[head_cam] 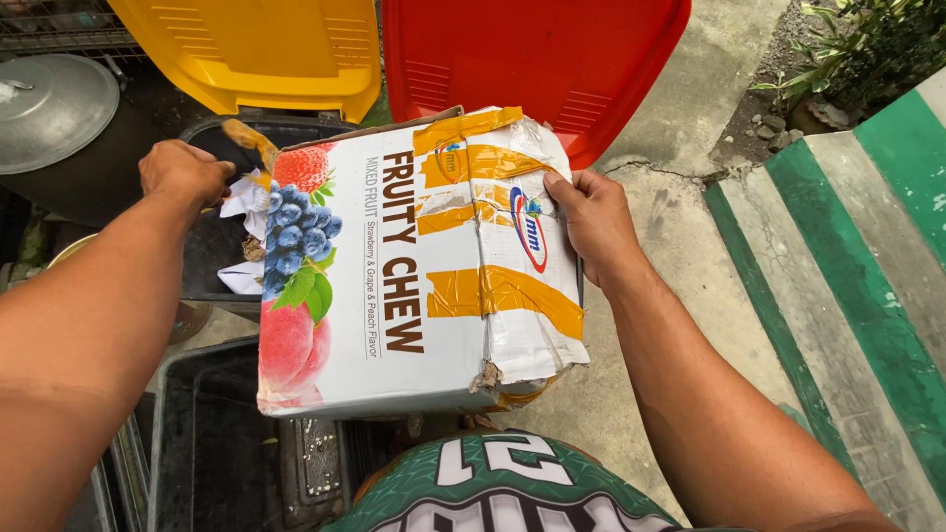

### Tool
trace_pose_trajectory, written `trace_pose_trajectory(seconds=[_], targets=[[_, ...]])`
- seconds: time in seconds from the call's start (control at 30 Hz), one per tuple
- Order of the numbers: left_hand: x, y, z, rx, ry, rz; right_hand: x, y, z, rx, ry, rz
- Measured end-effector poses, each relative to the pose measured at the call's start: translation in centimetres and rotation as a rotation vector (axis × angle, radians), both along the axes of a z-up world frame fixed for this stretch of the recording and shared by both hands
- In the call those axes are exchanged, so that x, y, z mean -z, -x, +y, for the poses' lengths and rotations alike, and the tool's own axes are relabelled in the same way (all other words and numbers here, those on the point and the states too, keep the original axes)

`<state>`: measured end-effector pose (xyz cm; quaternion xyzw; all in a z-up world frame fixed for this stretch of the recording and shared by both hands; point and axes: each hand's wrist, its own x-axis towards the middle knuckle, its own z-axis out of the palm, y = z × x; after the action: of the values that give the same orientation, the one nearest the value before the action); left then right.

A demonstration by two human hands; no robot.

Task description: The recorder picks up a discarded cardboard box, removes tape and inner liners, and flattens it for disposal.

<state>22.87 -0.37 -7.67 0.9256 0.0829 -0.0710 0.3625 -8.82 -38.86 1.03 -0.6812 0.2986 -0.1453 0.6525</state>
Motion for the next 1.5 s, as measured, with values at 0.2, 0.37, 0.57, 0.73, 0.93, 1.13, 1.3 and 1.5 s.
trace_pose_trajectory(seconds=[0.2, 0.37, 0.57, 0.73, 0.93, 1.13, 1.3, 1.5], targets=[[-0.6, -0.6, -1.4, 0.174, -0.049, -0.398, -0.5, 0.7, 0.6, 0.005, -0.003, 0.021], [-12.2, 10.2, -13.2, 0.511, 0.319, -0.359, -1.5, -0.5, 2.0, -0.093, -0.330, -0.106], [-14.2, 14.9, -20.8, 0.765, 0.059, -0.526, -0.4, -3.6, 3.3, -0.208, -0.605, -0.219], [-14.2, 14.5, -21.9, 0.712, -0.054, -0.474, 0.6, -4.9, 2.7, -0.338, -0.548, -0.297], [-12.8, 14.1, -21.0, 0.589, -0.056, -0.457, 0.6, -4.8, 2.9, -0.457, -0.470, -0.314], [-10.2, 13.0, -19.9, 0.270, 0.004, -0.492, -0.1, -4.4, 3.3, -0.567, -0.533, -0.382], [-6.9, 7.1, -15.5, -0.297, 0.238, -0.412, 0.2, -4.1, 3.2, -0.689, -0.504, -0.396], [-11.9, 10.7, -8.8, -0.534, 0.524, -0.289, 1.1, -4.5, 3.9, -0.733, -0.489, -0.424]])
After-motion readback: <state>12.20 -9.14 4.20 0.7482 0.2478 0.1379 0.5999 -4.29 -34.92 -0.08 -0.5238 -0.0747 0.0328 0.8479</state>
